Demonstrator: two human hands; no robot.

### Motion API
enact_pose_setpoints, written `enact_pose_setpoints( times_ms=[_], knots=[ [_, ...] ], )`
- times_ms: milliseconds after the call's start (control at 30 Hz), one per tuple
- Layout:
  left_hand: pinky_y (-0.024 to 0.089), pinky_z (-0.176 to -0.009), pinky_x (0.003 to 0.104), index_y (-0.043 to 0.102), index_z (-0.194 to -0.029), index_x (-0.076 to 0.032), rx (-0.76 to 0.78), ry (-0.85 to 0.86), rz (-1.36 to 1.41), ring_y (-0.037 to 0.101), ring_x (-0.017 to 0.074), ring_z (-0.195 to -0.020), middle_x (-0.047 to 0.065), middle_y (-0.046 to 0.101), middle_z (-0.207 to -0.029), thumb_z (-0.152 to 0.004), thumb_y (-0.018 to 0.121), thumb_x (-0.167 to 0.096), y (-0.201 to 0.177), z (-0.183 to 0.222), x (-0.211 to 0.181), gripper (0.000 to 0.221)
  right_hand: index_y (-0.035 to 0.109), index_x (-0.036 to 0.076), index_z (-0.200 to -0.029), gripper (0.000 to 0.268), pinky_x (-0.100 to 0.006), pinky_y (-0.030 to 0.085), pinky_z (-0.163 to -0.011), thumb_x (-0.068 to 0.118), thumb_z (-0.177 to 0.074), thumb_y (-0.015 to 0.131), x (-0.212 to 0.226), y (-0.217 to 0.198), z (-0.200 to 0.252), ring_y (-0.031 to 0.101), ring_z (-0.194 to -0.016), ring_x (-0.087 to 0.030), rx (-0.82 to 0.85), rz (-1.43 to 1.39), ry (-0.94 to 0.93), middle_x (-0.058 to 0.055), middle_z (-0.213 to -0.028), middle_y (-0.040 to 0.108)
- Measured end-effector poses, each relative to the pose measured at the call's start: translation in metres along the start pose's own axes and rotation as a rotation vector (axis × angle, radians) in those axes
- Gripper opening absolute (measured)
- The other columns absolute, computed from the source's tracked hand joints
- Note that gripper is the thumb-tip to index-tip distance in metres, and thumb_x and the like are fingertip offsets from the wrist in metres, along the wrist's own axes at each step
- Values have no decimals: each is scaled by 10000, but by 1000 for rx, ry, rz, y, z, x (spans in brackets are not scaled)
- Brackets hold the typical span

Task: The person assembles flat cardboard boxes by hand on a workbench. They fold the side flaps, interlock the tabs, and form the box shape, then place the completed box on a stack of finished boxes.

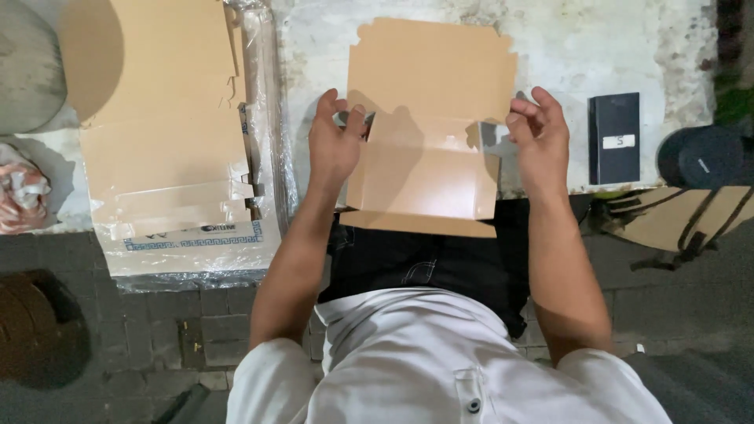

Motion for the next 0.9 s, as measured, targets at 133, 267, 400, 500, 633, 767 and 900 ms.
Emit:
enact_pose_setpoints(
  times_ms=[133,267,400,500,633,767,900],
  knots=[
    [645,-588,325,307,-1419,114,15,-37,211,652,181,-872,163,565,-1136,-961,627,-233,-1,12,10,658,555,1,-1317,342,-267,496,-783,-5,-994,666,-4,0,1,553,-953,-155,-20,53,-124,-69,-1040,614],
    [535,-581,261,574,-1258,32,-2,126,161,519,132,-839,59,521,-957,-919,666,-76,-1,20,-2,367,630,12,-1292,281,-319,515,-806,-4,-1014,665,24,12,7,583,-1010,-220,81,158,-253,-105,-1080,624],
    [510,-896,347,668,-1216,-2,66,665,-250,600,301,-1014,154,606,-1112,-987,650,-138,10,36,-61,267,621,-5,-1337,310,-447,538,-840,-42,-1057,492,63,36,6,627,-1023,-310,299,287,-476,-233,-1368,541],
    [416,-1066,499,679,-1195,56,199,947,-281,571,420,-1201,271,584,-1287,-1018,580,-91,35,37,-79,250,678,15,-1274,307,-481,522,-908,-49,-978,635,42,44,-7,615,-1131,-410,373,470,-513,-192,-1331,605],
    [442,-1048,494,692,-1155,71,362,951,-334,619,403,-1145,296,621,-1226,-992,565,1,51,4,-54,218,678,65,-1305,360,-462,450,-1012,41,-947,713,34,53,-24,585,-1174,-357,426,559,-537,-136,-1302,639],
    [436,-976,432,713,-1167,-47,513,907,-520,550,308,-1207,132,654,-1250,-1002,593,-104,72,-30,6,211,624,107,-1382,522,-431,329,-961,324,-920,737,23,48,-30,490,-1233,-335,402,737,-597,-85,-1423,588],
    [380,-972,461,706,-1253,-169,554,803,-787,394,294,-1339,13,595,-1395,-1002,628,-279,55,-26,-46,285,568,227,-1453,600,-418,260,-876,483,-919,669,29,50,-34,459,-1252,-281,407,867,-571,19,-1481,553]
  ],
)
Point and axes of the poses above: each hand's wrist, its own z-axis away from the middle knuckle, its own y-axis out of the palm, x = y × z, the point moved 8 cm from there along -z, towards the middle knuckle
